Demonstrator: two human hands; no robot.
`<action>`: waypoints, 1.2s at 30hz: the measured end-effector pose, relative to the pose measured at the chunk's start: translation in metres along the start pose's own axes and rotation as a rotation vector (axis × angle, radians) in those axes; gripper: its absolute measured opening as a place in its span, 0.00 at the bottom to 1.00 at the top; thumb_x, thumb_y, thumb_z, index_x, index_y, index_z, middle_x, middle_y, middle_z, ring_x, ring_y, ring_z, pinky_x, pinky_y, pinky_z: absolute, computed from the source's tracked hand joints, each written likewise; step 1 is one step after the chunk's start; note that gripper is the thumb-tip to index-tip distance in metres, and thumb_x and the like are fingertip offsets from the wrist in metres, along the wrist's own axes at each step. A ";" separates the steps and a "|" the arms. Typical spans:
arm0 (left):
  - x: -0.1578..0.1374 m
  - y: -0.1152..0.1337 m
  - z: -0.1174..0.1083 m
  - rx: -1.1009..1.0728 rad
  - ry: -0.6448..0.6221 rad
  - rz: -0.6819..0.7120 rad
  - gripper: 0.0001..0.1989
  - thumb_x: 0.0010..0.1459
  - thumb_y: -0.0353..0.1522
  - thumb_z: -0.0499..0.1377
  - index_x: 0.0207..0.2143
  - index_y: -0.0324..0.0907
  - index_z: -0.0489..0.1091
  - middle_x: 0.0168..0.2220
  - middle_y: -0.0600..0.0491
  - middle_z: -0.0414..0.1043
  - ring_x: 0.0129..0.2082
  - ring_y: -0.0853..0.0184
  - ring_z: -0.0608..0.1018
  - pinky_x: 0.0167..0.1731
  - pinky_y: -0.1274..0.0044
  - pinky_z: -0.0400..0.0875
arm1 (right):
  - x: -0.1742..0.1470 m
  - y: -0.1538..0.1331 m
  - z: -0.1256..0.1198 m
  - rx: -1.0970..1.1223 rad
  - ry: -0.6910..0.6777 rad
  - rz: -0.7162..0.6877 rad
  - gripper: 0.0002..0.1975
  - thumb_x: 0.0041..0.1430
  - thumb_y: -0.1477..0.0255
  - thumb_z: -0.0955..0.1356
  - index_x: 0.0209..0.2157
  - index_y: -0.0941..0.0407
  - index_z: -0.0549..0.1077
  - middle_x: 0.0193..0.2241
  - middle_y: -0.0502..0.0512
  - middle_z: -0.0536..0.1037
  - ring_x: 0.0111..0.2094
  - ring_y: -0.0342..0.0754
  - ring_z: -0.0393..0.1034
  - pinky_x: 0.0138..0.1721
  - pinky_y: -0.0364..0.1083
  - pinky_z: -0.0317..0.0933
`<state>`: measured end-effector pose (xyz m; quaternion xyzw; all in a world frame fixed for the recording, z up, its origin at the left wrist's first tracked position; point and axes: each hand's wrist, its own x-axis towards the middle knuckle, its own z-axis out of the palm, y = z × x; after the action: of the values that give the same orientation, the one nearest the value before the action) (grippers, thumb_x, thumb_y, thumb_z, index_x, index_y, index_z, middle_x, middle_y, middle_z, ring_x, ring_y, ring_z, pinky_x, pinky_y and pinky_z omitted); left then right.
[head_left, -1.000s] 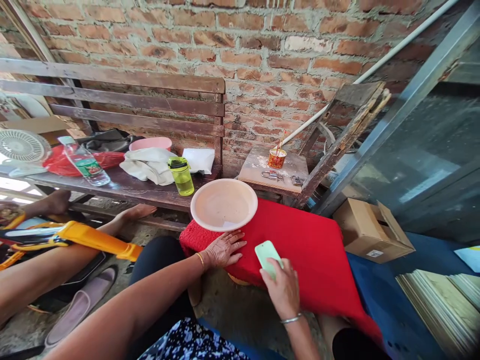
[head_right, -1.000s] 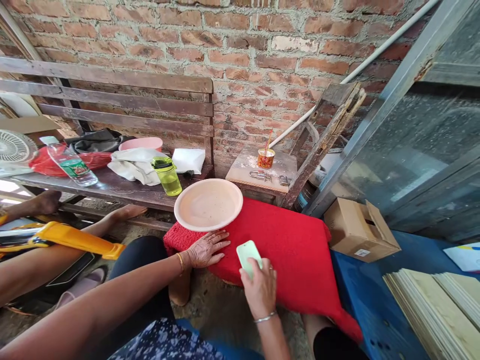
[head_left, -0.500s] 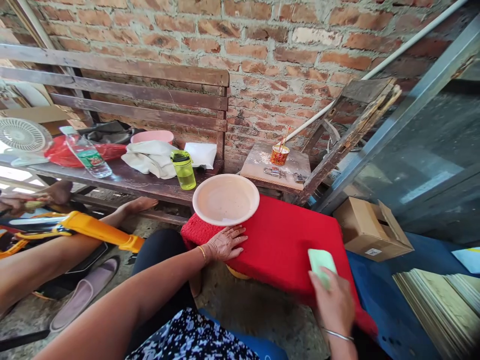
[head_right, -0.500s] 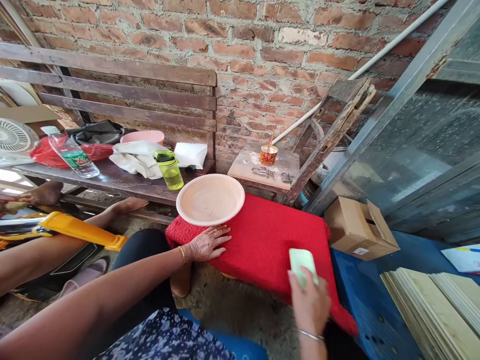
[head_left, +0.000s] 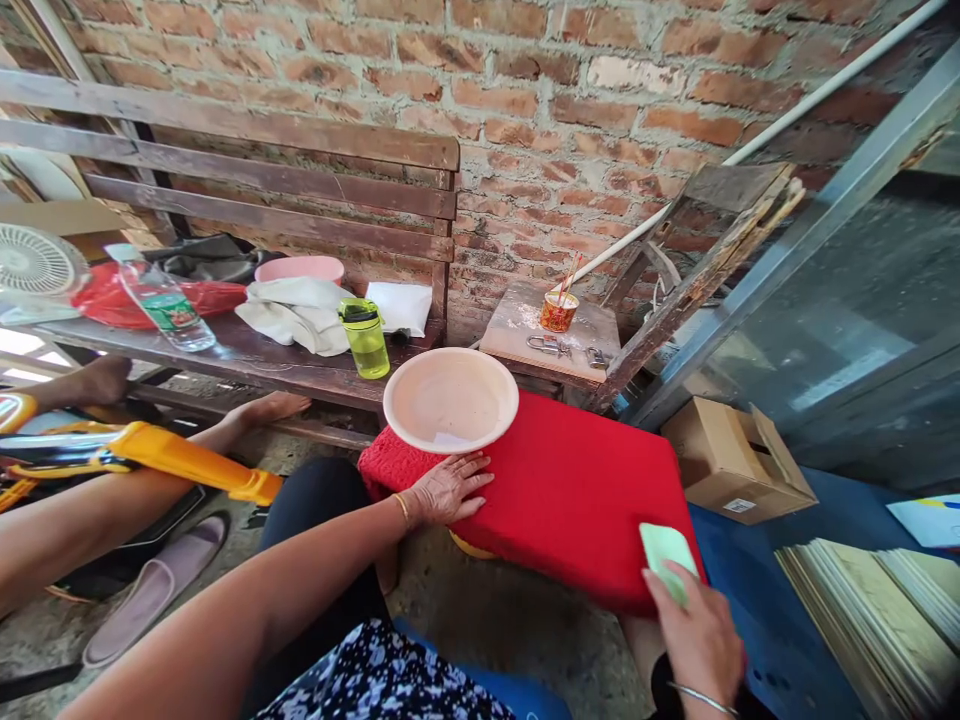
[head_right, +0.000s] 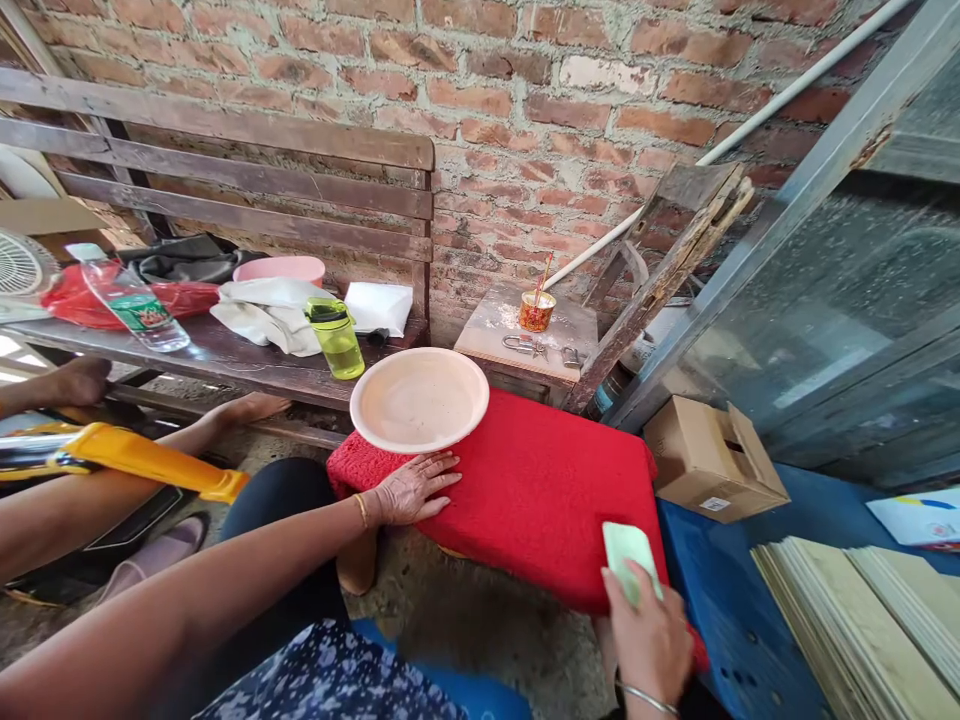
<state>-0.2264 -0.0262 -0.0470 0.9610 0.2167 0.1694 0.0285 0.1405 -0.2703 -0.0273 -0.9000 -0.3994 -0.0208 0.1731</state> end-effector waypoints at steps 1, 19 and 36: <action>0.000 0.000 0.000 -0.003 0.002 -0.001 0.23 0.65 0.41 0.56 0.58 0.41 0.70 0.62 0.41 0.66 0.64 0.55 0.67 0.64 0.62 0.60 | 0.004 0.018 -0.005 -0.053 0.034 0.094 0.32 0.59 0.43 0.57 0.50 0.49 0.76 0.35 0.61 0.74 0.37 0.60 0.71 0.35 0.55 0.64; 0.000 -0.002 0.004 -0.028 0.007 -0.001 0.22 0.64 0.39 0.56 0.58 0.42 0.70 0.62 0.41 0.66 0.63 0.54 0.68 0.63 0.60 0.61 | -0.021 -0.023 -0.005 0.215 -0.055 -0.109 0.28 0.57 0.44 0.61 0.43 0.49 0.78 0.38 0.60 0.76 0.42 0.60 0.72 0.44 0.58 0.66; -0.001 -0.005 0.004 -0.092 0.087 -0.040 0.20 0.69 0.29 0.47 0.62 0.39 0.61 0.60 0.41 0.68 0.63 0.60 0.68 0.60 0.63 0.67 | -0.033 -0.195 0.037 0.218 -0.236 -0.548 0.13 0.58 0.63 0.68 0.44 0.48 0.77 0.40 0.54 0.75 0.42 0.53 0.71 0.45 0.50 0.61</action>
<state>-0.2272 -0.0222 -0.0519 0.9458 0.2291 0.2202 0.0666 -0.0274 -0.1599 -0.0105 -0.7311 -0.6444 0.0807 0.2091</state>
